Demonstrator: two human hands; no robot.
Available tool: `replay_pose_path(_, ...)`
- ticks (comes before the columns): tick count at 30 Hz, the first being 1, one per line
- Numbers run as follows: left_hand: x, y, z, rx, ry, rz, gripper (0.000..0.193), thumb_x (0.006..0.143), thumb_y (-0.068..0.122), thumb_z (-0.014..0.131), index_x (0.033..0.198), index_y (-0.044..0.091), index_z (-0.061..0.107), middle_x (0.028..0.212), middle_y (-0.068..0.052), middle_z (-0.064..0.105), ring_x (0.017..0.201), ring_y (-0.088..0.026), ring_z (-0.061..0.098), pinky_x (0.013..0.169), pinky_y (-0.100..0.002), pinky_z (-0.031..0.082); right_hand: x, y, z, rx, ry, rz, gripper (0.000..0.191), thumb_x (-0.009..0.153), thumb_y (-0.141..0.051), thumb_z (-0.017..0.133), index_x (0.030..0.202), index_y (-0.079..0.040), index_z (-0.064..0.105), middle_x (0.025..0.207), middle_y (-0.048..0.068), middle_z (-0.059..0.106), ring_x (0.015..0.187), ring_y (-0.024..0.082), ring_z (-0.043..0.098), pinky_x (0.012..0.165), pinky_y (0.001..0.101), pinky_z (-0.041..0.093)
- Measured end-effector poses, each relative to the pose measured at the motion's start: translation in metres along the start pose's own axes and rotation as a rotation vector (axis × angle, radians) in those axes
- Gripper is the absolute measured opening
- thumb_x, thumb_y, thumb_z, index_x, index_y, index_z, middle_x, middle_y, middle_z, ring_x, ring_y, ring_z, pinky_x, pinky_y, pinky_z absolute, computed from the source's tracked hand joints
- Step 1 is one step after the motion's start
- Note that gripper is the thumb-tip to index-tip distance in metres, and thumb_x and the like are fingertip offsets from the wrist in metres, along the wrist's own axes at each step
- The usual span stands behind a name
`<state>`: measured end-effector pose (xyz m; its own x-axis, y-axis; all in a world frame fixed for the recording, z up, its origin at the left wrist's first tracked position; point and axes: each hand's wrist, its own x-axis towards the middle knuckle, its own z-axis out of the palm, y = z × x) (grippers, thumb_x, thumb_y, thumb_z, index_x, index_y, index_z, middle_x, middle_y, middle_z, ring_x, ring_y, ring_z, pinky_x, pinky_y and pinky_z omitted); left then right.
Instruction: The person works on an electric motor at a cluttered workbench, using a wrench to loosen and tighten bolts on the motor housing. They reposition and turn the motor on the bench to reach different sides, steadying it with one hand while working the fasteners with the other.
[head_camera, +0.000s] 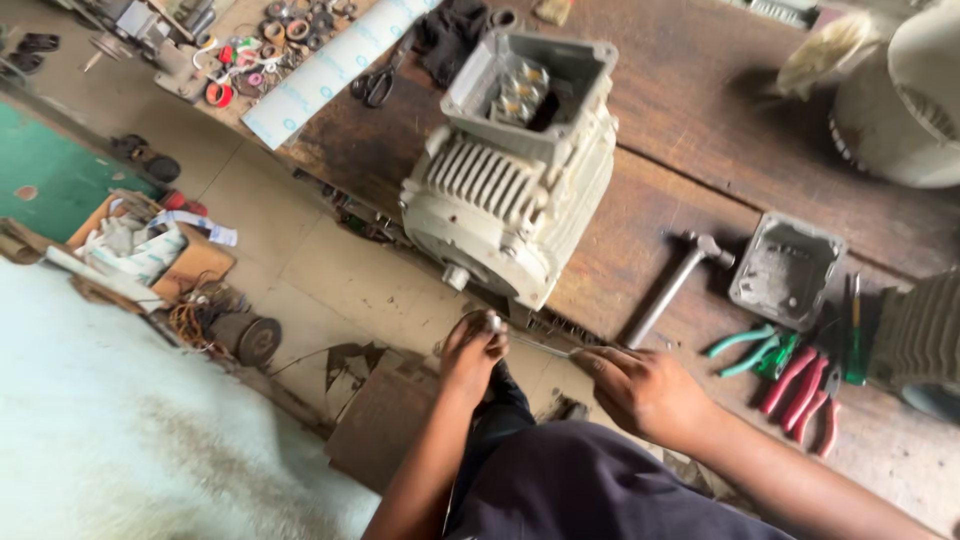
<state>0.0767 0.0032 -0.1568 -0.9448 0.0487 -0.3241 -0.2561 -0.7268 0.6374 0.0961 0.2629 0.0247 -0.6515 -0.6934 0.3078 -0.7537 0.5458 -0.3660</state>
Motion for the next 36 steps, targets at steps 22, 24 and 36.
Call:
replay_pose_path(22,0.053,-0.053,0.022,-0.005,0.124,-0.047,0.016,0.096,0.004,0.061,0.111,0.004,0.065,0.098,-0.005,0.069,0.08,-0.015,0.066,0.071,-0.03,0.058,-0.067,0.057,0.095,-0.083,-0.154,0.438,0.036,0.091,-0.018,0.06,0.126,-0.006,0.061,0.084,0.014,0.07,0.06,0.033,0.069,0.05,0.0466,0.055)
replay_pose_path(24,0.055,-0.054,0.021,-0.017,0.141,-0.063,0.019,0.095,0.004,0.061,0.113,0.004,0.066,0.098,-0.006,0.069,0.08,-0.015,0.067,0.07,-0.03,0.058,-0.063,0.061,0.092,-0.069,-0.19,0.452,0.028,0.095,-0.02,0.059,0.12,-0.007,0.062,0.077,0.013,0.069,0.059,0.032,0.069,0.048,0.0459,0.054)
replay_pose_path(36,0.069,-0.055,0.004,0.083,0.1,-0.079,0.024,0.093,0.003,0.069,0.117,-0.001,0.066,0.093,-0.011,0.074,0.067,-0.013,0.062,0.057,-0.027,0.05,-0.04,0.072,0.109,0.027,-0.499,0.646,0.021,0.101,-0.027,0.053,0.105,-0.006,0.053,0.069,0.018,0.069,0.064,0.039,0.069,0.055,0.0531,0.054)
